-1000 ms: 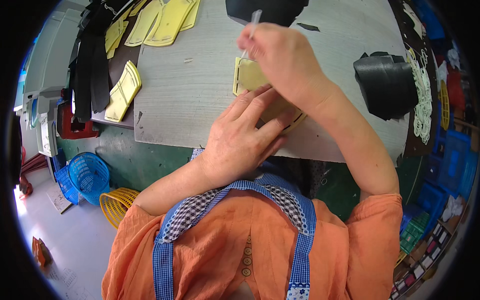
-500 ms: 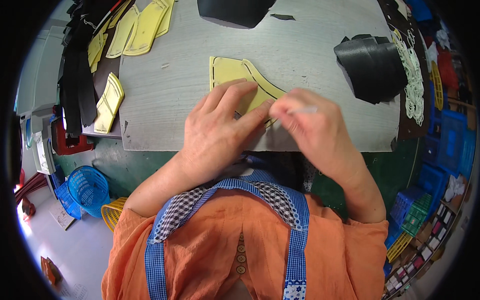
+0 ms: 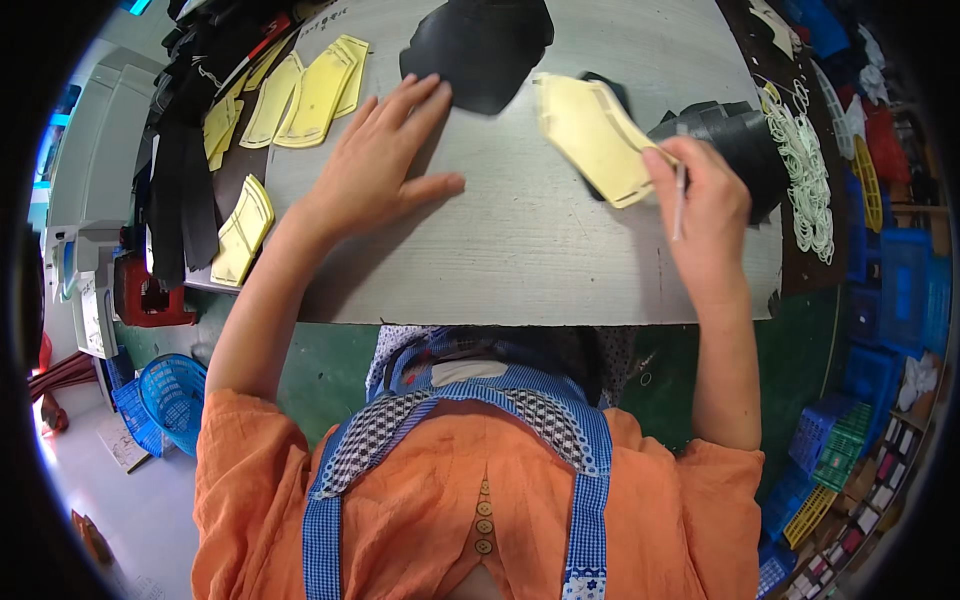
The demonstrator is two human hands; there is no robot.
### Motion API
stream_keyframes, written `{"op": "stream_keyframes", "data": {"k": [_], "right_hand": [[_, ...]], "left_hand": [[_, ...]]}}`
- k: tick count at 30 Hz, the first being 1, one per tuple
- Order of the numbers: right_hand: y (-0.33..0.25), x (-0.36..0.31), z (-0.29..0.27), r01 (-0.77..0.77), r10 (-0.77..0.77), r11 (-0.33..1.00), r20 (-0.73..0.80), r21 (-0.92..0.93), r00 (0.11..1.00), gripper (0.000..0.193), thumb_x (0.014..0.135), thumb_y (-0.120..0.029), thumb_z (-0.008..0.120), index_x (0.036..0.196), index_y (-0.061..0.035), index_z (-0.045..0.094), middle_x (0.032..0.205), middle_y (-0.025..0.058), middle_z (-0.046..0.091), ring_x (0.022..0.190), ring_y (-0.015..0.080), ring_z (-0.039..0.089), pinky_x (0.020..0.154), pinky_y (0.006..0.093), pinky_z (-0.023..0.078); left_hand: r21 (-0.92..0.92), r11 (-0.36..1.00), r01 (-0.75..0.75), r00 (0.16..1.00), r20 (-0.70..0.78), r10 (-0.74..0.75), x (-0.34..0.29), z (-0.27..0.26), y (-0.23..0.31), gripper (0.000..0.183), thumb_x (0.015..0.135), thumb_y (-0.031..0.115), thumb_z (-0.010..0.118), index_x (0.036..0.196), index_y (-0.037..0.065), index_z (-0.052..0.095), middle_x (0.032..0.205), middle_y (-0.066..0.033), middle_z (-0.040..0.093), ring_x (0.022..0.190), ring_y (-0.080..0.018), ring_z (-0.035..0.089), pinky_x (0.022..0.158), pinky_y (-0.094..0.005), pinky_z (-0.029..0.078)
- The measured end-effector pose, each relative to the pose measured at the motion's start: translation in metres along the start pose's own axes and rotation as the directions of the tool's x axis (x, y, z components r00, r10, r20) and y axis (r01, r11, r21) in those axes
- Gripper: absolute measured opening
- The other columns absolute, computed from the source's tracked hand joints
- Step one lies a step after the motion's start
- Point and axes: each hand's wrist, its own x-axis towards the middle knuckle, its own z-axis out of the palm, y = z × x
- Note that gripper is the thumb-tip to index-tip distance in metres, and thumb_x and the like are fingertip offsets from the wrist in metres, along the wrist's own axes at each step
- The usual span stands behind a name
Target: Organizing, marking, and bagging various shoe components at a workstation and checking inventory paperwork.
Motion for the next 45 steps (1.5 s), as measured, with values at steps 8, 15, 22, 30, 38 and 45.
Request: {"op": "stream_keyframes", "data": {"k": [8,15,22,30,38,45], "right_hand": [[-0.023,-0.034,-0.009,-0.387,0.347,0.804,0.173,0.451,0.922,0.013,0.088,-0.010,0.064,0.091,0.0020,0.064,0.069,-0.0022,0.055,0.063,0.0066,0.050,0.058,0.0233,0.041],[-0.064,-0.044,0.029,-0.158,0.072,0.937,0.272,0.312,0.959,0.016,0.088,-0.010,0.065,0.098,0.0018,0.063,0.078,0.0045,0.060,0.065,0.0129,0.057,0.061,0.0274,0.045],[-0.071,0.003,0.022,-0.253,0.118,0.757,0.254,0.603,0.960,0.026,0.097,-0.021,0.051,0.098,0.0017,0.063,0.085,0.0046,0.062,0.074,0.0109,0.056,0.068,0.0263,0.048],[-0.086,0.045,0.098,0.278,-0.490,0.812,0.341,0.513,0.802,0.020,0.092,-0.016,0.055,0.089,0.0012,0.064,0.081,0.0092,0.064,0.069,0.0178,0.061,0.065,0.0268,0.047],[-0.063,0.020,0.055,0.007,-0.191,0.908,0.400,0.418,0.896,0.021,0.092,-0.017,0.053,0.084,-0.0004,0.062,0.076,0.0121,0.061,0.068,0.0287,0.059,0.062,0.0351,0.046],[-0.063,-0.005,0.034,0.010,-0.159,0.918,0.342,0.397,0.926,0.018,0.090,-0.016,0.057,0.083,-0.0005,0.062,0.078,0.0126,0.061,0.074,0.0294,0.059,0.067,0.0367,0.046]], "left_hand": [[-0.238,0.971,0.040,0.979,0.205,0.010,-0.069,-0.027,0.070,0.058,0.073,0.035,0.074,0.124,0.014,0.056,0.131,-0.0129,0.045,0.126,-0.0332,0.043,0.106,-0.0591,0.027],[-0.409,0.912,0.014,0.992,-0.111,-0.065,-0.057,0.004,0.100,0.043,0.072,0.020,0.074,0.113,0.010,0.064,0.125,-0.0171,0.050,0.119,-0.0351,0.049,0.097,-0.0432,0.044],[-0.360,0.931,0.051,0.987,-0.124,-0.102,-0.062,0.006,0.099,0.037,0.076,0.019,0.071,0.111,0.012,0.065,0.126,-0.0176,0.049,0.118,-0.0349,0.049,0.097,-0.0429,0.044],[-0.381,0.923,0.060,0.993,-0.073,-0.095,-0.059,0.010,0.099,0.032,0.075,0.017,0.070,0.105,0.012,0.064,0.124,-0.0167,0.050,0.119,-0.0347,0.050,0.099,-0.0454,0.044],[-0.263,0.964,0.045,0.991,-0.113,-0.077,-0.061,0.013,0.097,0.030,0.075,0.016,0.070,0.104,0.013,0.063,0.123,-0.0146,0.051,0.118,-0.0318,0.052,0.097,-0.0468,0.045],[-0.226,0.972,0.059,0.993,-0.084,-0.079,-0.058,0.006,0.098,0.033,0.074,0.017,0.071,0.106,0.016,0.064,0.122,-0.0123,0.052,0.117,-0.0317,0.053,0.097,-0.0466,0.046]]}}
